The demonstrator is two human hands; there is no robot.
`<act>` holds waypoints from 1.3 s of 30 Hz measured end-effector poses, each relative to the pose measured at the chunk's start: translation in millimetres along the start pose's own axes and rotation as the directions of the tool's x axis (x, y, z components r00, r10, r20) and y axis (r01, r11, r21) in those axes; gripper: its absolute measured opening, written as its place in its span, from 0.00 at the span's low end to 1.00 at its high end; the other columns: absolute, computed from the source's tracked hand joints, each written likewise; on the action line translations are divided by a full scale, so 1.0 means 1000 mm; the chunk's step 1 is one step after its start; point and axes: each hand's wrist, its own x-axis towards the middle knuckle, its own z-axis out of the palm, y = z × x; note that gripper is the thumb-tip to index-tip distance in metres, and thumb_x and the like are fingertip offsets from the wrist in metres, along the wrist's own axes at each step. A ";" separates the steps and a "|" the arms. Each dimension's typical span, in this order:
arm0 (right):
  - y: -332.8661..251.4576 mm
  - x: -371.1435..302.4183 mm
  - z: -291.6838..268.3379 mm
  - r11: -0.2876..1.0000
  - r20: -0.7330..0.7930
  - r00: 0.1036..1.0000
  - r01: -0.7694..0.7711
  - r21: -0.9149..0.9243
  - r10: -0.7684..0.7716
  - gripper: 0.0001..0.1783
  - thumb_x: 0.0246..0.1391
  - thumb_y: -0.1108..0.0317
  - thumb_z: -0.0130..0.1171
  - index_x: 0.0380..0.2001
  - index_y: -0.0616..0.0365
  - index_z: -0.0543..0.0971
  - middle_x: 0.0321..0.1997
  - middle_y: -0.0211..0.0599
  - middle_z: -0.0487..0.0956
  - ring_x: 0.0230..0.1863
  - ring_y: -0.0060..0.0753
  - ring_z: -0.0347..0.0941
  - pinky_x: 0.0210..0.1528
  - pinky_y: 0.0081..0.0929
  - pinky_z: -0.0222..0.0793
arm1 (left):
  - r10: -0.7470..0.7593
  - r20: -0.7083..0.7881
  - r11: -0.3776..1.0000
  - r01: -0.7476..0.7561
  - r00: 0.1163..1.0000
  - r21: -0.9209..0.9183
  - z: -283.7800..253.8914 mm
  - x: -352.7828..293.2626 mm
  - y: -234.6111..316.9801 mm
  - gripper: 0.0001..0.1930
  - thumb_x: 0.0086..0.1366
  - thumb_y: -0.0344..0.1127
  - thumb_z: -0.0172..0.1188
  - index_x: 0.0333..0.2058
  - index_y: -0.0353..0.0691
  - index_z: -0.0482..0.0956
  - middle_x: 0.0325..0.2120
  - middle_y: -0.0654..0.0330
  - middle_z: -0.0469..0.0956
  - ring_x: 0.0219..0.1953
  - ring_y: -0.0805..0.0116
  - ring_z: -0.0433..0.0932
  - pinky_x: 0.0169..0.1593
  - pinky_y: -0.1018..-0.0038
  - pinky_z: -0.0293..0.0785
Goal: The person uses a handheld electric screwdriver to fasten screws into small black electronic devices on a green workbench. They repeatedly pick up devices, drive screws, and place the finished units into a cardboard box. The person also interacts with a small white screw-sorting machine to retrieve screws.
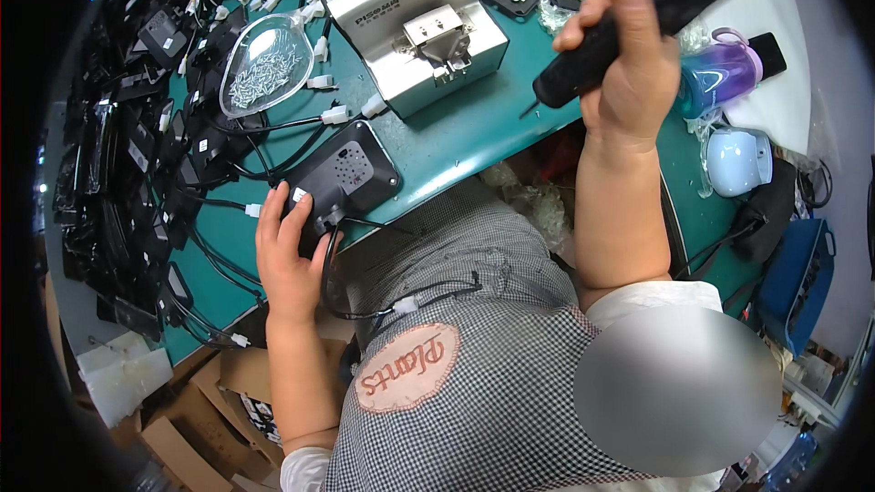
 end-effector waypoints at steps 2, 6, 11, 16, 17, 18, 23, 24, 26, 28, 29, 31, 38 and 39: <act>0.008 -0.002 -0.006 0.982 -0.007 0.982 -0.187 -0.004 0.187 0.14 0.50 0.68 0.61 0.37 0.60 0.70 0.23 0.32 0.72 0.19 0.23 0.70 0.23 0.23 0.71 | 0.002 0.098 0.999 -0.006 0.995 0.041 -0.016 0.006 0.004 0.26 0.47 0.25 0.66 0.49 0.41 0.75 0.57 0.52 0.66 0.58 0.52 0.65 0.60 0.63 0.61; 0.036 -0.005 -0.024 0.917 -0.064 0.918 -0.396 -0.057 0.392 0.18 0.51 0.67 0.61 0.41 0.62 0.67 0.29 0.35 0.72 0.26 0.26 0.73 0.24 0.24 0.73 | -0.096 0.084 0.946 0.117 0.992 -0.303 -0.048 0.028 0.026 0.22 0.60 0.32 0.56 0.54 0.38 0.70 0.59 0.52 0.64 0.59 0.59 0.64 0.60 0.66 0.60; 0.061 -0.005 -0.030 0.869 -0.048 0.869 -0.487 0.092 0.492 0.20 0.50 0.68 0.60 0.43 0.64 0.68 0.34 0.39 0.73 0.28 0.27 0.73 0.27 0.24 0.73 | -0.192 0.313 0.223 0.352 0.930 -0.909 -0.018 0.068 0.109 0.35 0.67 0.47 0.48 0.62 0.28 0.49 0.58 0.41 0.61 0.62 0.52 0.60 0.62 0.63 0.58; 0.073 -0.022 -0.022 0.834 -0.004 0.868 -0.475 0.282 0.496 0.25 0.48 0.63 0.61 0.46 0.70 0.72 0.45 0.43 0.74 0.46 0.32 0.71 0.54 0.30 0.64 | -0.331 0.225 0.270 0.320 0.917 -0.908 0.026 0.101 0.136 0.34 0.67 0.47 0.48 0.62 0.28 0.51 0.59 0.44 0.59 0.60 0.58 0.61 0.64 0.65 0.51; 0.072 -0.026 -0.021 0.826 0.028 0.866 -0.485 0.286 0.499 0.21 0.50 0.63 0.60 0.43 0.69 0.73 0.44 0.42 0.75 0.46 0.32 0.70 0.55 0.30 0.63 | -0.374 0.199 0.296 0.320 0.906 -0.900 0.027 0.102 0.138 0.34 0.67 0.46 0.48 0.62 0.28 0.52 0.59 0.45 0.59 0.60 0.59 0.61 0.64 0.66 0.50; 0.067 -0.029 -0.014 0.820 0.065 0.866 -0.492 0.294 0.496 0.18 0.51 0.63 0.58 0.40 0.67 0.74 0.43 0.41 0.75 0.46 0.32 0.70 0.57 0.30 0.61 | -0.414 0.165 0.327 0.316 0.895 -0.891 0.026 0.105 0.138 0.34 0.67 0.46 0.49 0.62 0.28 0.52 0.59 0.46 0.59 0.60 0.60 0.61 0.65 0.67 0.49; 0.050 -0.038 -0.001 0.845 0.125 0.872 -0.489 0.216 0.473 0.13 0.52 0.63 0.57 0.34 0.62 0.75 0.38 0.34 0.73 0.40 0.27 0.66 0.52 0.24 0.59 | -0.464 0.386 -0.036 0.419 0.797 -0.907 0.034 0.111 0.137 0.32 0.65 0.42 0.51 0.62 0.30 0.54 0.59 0.54 0.61 0.62 0.66 0.57 0.66 0.69 0.45; 0.050 -0.039 0.001 0.847 0.120 0.874 -0.487 0.214 0.472 0.13 0.52 0.63 0.57 0.34 0.61 0.75 0.38 0.34 0.73 0.41 0.27 0.66 0.52 0.23 0.58 | -0.389 0.369 -0.039 0.385 0.844 -0.922 0.036 0.113 0.138 0.32 0.64 0.39 0.51 0.62 0.30 0.54 0.58 0.55 0.62 0.62 0.66 0.56 0.66 0.69 0.44; 0.049 -0.040 0.003 0.850 0.114 0.875 -0.484 0.209 0.470 0.13 0.51 0.62 0.58 0.35 0.61 0.75 0.39 0.33 0.73 0.42 0.26 0.65 0.51 0.22 0.57 | -0.326 0.321 0.033 0.350 0.889 -0.936 0.039 0.111 0.131 0.30 0.64 0.37 0.51 0.61 0.30 0.55 0.56 0.54 0.65 0.58 0.66 0.61 0.61 0.71 0.53; 0.047 -0.042 0.005 0.865 0.108 0.893 -0.449 0.223 0.436 0.19 0.51 0.65 0.57 0.42 0.67 0.72 0.43 0.36 0.73 0.46 0.26 0.67 0.60 0.29 0.53 | -0.334 0.311 0.074 0.354 0.890 -0.932 0.032 0.112 0.131 0.28 0.62 0.33 0.51 0.60 0.32 0.57 0.53 0.54 0.68 0.54 0.66 0.65 0.59 0.71 0.58; 0.046 -0.042 0.006 0.872 0.105 0.902 -0.432 0.231 0.419 0.22 0.51 0.66 0.57 0.46 0.70 0.71 0.45 0.38 0.73 0.48 0.26 0.67 0.65 0.33 0.50 | -0.304 0.281 0.097 0.323 0.910 -0.941 0.023 0.113 0.132 0.28 0.62 0.33 0.51 0.60 0.32 0.58 0.53 0.54 0.68 0.54 0.66 0.65 0.59 0.72 0.58; 0.033 -0.031 0.016 0.919 0.141 0.943 -0.328 0.217 0.303 0.10 0.49 0.67 0.57 0.30 0.62 0.72 0.27 0.26 0.68 0.33 0.18 0.65 0.71 0.42 0.38 | -0.246 0.207 0.146 0.248 0.947 -0.958 0.002 0.117 0.134 0.28 0.62 0.34 0.52 0.60 0.33 0.58 0.52 0.54 0.68 0.54 0.66 0.66 0.59 0.72 0.58; 0.028 0.015 0.045 0.976 0.284 0.947 -0.188 0.106 0.151 0.14 0.48 0.65 0.61 0.35 0.63 0.74 0.34 0.30 0.73 0.41 0.22 0.67 0.65 0.34 0.49 | -0.425 0.004 0.474 0.227 0.905 -0.851 -0.007 0.182 0.099 0.36 0.59 0.48 0.58 0.57 0.29 0.56 0.51 0.44 0.68 0.52 0.61 0.68 0.56 0.70 0.61; 0.028 0.020 0.045 0.977 0.284 0.946 -0.192 0.090 0.160 0.16 0.48 0.64 0.62 0.37 0.63 0.74 0.37 0.32 0.73 0.44 0.24 0.67 0.63 0.32 0.51 | -0.459 0.011 0.454 0.245 0.888 -0.856 -0.006 0.194 0.099 0.37 0.58 0.49 0.59 0.57 0.29 0.56 0.50 0.44 0.68 0.51 0.60 0.68 0.55 0.71 0.62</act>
